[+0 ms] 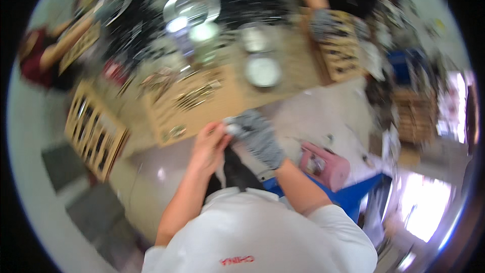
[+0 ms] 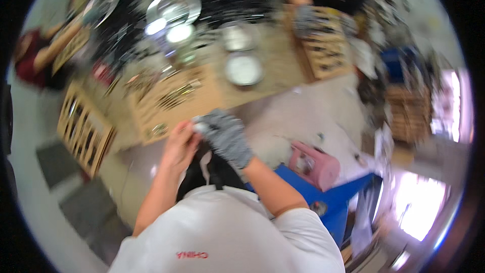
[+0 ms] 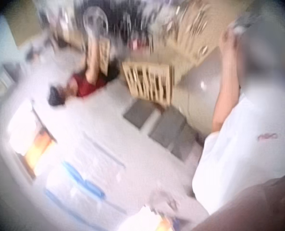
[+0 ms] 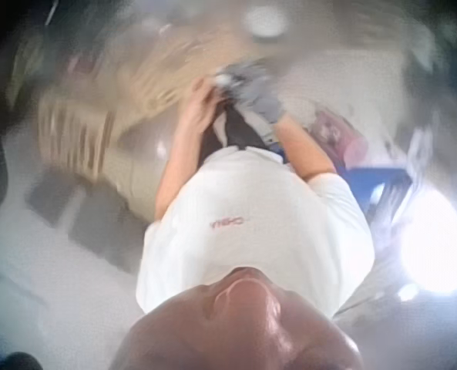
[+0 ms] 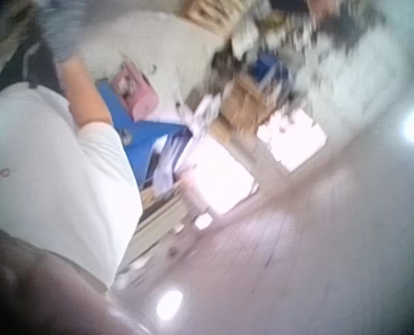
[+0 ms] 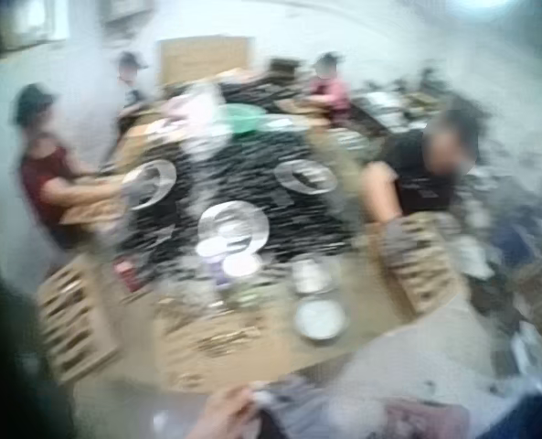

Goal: The person retrieves a cardboard insert with metal hardware from a machine, places it on a worktable, and arranges various bolts, nuts, and washers into designated slots. The person handles the components one at a time, organizing them into neat rows on the board.

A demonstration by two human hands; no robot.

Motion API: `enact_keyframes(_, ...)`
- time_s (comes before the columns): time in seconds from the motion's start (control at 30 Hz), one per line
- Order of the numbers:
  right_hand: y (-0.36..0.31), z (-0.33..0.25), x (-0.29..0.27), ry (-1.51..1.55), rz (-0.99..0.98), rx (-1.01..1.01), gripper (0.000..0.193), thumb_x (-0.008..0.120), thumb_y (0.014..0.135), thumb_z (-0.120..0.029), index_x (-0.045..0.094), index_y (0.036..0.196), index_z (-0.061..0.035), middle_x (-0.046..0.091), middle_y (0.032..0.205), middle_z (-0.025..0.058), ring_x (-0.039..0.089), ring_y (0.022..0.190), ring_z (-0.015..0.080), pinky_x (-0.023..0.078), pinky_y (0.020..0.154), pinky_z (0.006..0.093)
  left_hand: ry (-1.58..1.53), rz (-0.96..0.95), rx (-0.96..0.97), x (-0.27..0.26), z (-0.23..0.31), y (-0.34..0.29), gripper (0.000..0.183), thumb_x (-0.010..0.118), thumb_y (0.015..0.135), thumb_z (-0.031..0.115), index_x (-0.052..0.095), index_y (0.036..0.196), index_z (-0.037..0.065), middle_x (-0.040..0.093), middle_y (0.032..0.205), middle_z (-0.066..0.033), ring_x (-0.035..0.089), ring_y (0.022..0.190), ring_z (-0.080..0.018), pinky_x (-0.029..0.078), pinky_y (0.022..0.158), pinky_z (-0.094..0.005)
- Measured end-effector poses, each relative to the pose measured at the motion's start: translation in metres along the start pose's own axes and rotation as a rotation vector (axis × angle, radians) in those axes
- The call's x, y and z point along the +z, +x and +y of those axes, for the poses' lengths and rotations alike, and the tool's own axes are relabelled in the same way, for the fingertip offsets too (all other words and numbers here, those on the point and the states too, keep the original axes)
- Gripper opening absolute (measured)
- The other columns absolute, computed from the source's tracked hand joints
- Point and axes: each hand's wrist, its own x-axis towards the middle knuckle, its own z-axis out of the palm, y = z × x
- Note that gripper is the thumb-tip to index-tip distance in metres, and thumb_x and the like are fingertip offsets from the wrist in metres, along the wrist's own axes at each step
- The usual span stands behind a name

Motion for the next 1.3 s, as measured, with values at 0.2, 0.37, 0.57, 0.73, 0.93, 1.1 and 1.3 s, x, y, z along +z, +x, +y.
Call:
enact_keyframes(0.2,-0.017,-0.001,-0.02,0.762,0.1,0.35,0.025,0.077,0.089,-0.007,0.064,0.11,-0.0016,0.07,0.095,0.0048,0.065,0.083,0.0106,0.056,0.075,0.0288,0.027,-0.169,-0.137,0.015,0.0,0.011,0.019,0.061,0.102,0.011,0.059,0.118,0.004,0.064,0.106,-0.0036,0.061,0.089,-0.0114,0.054,0.079,-0.0233)
enact_keyframes(0.37,-0.051,0.008,-0.066,0.623,0.252,0.325,0.014,0.08,0.082,-0.006,0.072,0.093,-0.0037,0.071,0.09,0.0047,0.066,0.078,0.0121,0.056,0.072,0.03,-0.037,-0.273,-0.453,0.045,-0.023,0.025,0.017,0.062,0.102,0.012,0.06,0.115,0.001,0.065,0.102,-0.005,0.06,0.084,-0.0116,0.052,0.071,-0.0227)
enact_keyframes(0.57,-0.095,-0.018,-0.094,-0.106,0.392,0.161,0.019,0.076,0.08,-0.019,0.071,0.092,-0.0048,0.065,0.085,0.0128,0.066,0.08,0.0301,0.054,0.072,0.0386,0.031,-0.307,-0.572,0.081,-0.04,0.008,0.018,0.072,0.096,0.013,0.066,0.106,0.001,0.067,0.096,-0.0049,0.057,0.075,-0.0123,0.045,0.055,-0.0226)
enact_keyframes(0.73,-0.106,-0.039,-0.086,-0.517,0.354,0.16,0.021,0.065,0.088,-0.027,0.066,0.091,-0.0066,0.059,0.088,0.0123,0.062,0.082,0.0311,0.053,0.072,0.0428,0.173,-0.308,-0.501,0.093,-0.041,-0.011,0.021,0.071,0.097,0.019,0.064,0.105,0.002,0.063,0.091,-0.0023,0.053,0.072,-0.01,0.044,0.06,-0.0225)
enact_keyframes(0.93,-0.099,-0.055,-0.077,-0.485,0.374,0.117,0.019,0.063,0.089,-0.026,0.064,0.09,-0.0076,0.058,0.088,0.0115,0.062,0.085,0.0304,0.053,0.073,0.0426,0.206,-0.304,-0.358,0.092,-0.022,-0.031,0.02,0.071,0.098,0.019,0.063,0.108,0.003,0.063,0.093,-0.0014,0.053,0.075,-0.009,0.045,0.063,-0.0218)
enact_keyframes(1.1,-0.085,-0.06,-0.066,-0.445,0.481,-0.068,0.019,0.063,0.091,-0.028,0.065,0.095,-0.0089,0.06,0.09,0.01,0.06,0.087,0.0299,0.053,0.074,0.0427,0.301,-0.334,-0.14,0.104,-0.002,-0.061,0.021,0.071,0.096,0.019,0.063,0.108,0.004,0.063,0.093,-0.0007,0.056,0.077,-0.0089,0.049,0.069,-0.0249)
enact_keyframes(1.3,-0.074,-0.065,-0.031,0.147,0.173,0.165,0.026,0.064,0.096,-0.022,0.064,0.119,-0.0101,0.067,0.108,0.0074,0.063,0.104,0.0234,0.054,0.092,0.036,0.35,-0.355,-0.116,0.069,0.015,-0.062,0.026,0.075,0.092,0.022,0.064,0.11,0.008,0.061,0.09,0.0013,0.056,0.08,-0.0115,0.045,0.069,-0.0258)
